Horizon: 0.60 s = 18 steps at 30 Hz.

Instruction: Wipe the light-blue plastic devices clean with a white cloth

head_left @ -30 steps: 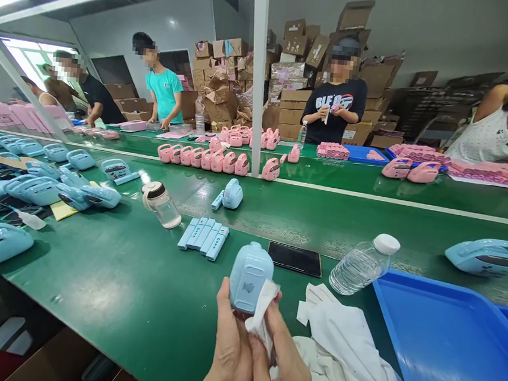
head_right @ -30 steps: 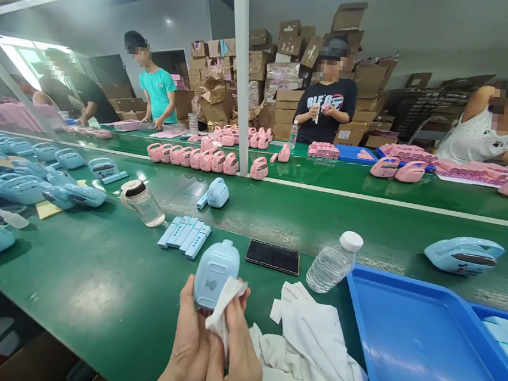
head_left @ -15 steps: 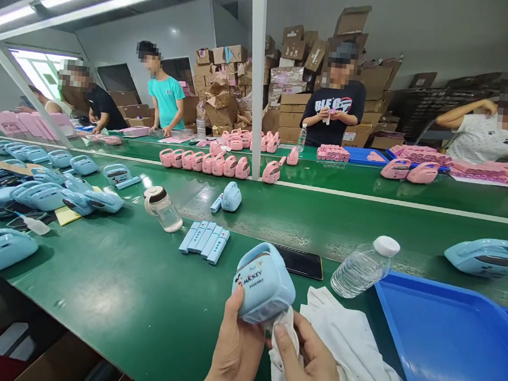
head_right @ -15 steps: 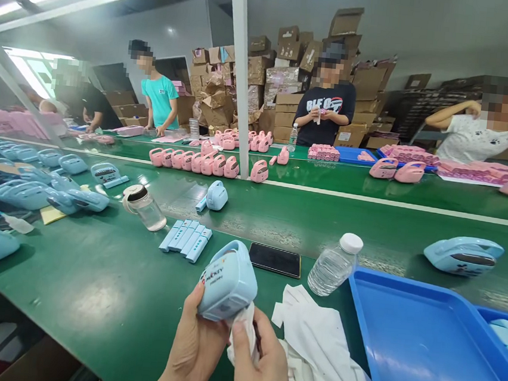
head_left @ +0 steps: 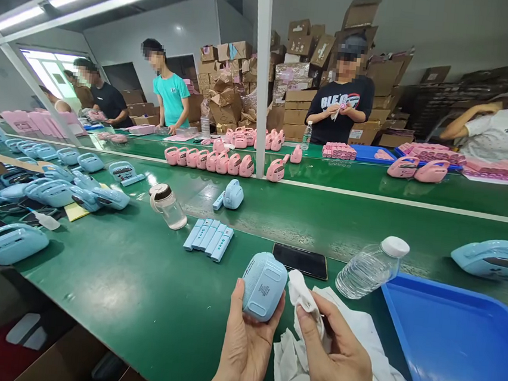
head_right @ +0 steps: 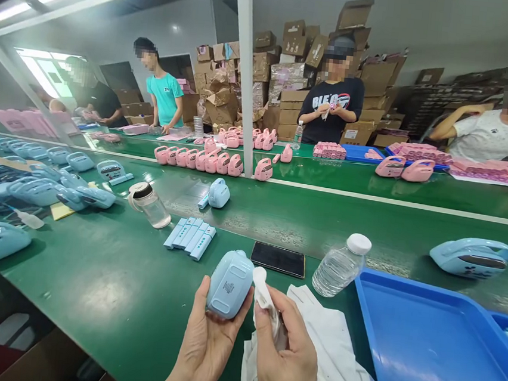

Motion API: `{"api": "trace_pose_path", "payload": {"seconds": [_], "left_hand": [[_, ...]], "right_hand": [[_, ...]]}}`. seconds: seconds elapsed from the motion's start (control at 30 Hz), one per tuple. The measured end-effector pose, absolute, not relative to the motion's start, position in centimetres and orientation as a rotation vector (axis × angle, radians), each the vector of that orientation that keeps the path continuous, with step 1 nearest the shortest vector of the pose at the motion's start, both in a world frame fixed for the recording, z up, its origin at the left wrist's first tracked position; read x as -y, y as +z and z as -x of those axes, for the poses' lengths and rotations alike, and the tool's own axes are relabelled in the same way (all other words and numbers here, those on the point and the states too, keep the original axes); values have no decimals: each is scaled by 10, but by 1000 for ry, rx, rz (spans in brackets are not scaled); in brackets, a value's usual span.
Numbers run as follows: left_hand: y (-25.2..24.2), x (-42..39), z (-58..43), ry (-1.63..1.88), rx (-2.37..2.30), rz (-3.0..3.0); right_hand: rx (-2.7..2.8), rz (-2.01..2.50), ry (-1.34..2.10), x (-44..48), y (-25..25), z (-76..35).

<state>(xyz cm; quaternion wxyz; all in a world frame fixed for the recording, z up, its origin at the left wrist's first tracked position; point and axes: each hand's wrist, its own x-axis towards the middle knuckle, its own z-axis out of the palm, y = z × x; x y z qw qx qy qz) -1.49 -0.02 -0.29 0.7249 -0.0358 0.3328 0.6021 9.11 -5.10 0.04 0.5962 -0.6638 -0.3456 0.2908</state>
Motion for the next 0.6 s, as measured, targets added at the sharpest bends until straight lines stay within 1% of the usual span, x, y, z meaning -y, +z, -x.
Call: {"api": "trace_pose_path", "payload": {"seconds": [0.13, 0.2, 0.3, 0.4, 0.47, 0.53, 0.6], "left_hand": [[-1, 1, 17, 1314, -771, 26], [0, 3, 16, 1314, -773, 3], [1, 9, 11, 1252, -779, -4], [-1, 17, 3, 1108, -698, 48], [-2, 19, 0, 1063, -657, 68], [-2, 16, 1, 1118, -707, 48], [-1, 13, 5, 1209, -812, -3]], "right_hand": [[805, 1585, 803, 59, -2, -103], [864, 1582, 787, 64, -4, -107], [1051, 1441, 569, 68, -8, -102], [1312, 1222, 303, 66, -16, -89], [1419, 1152, 226, 64, -22, -87], [1433, 1191, 260, 64, -28, -98], [1337, 1351, 426, 67, -30, -121]]}}
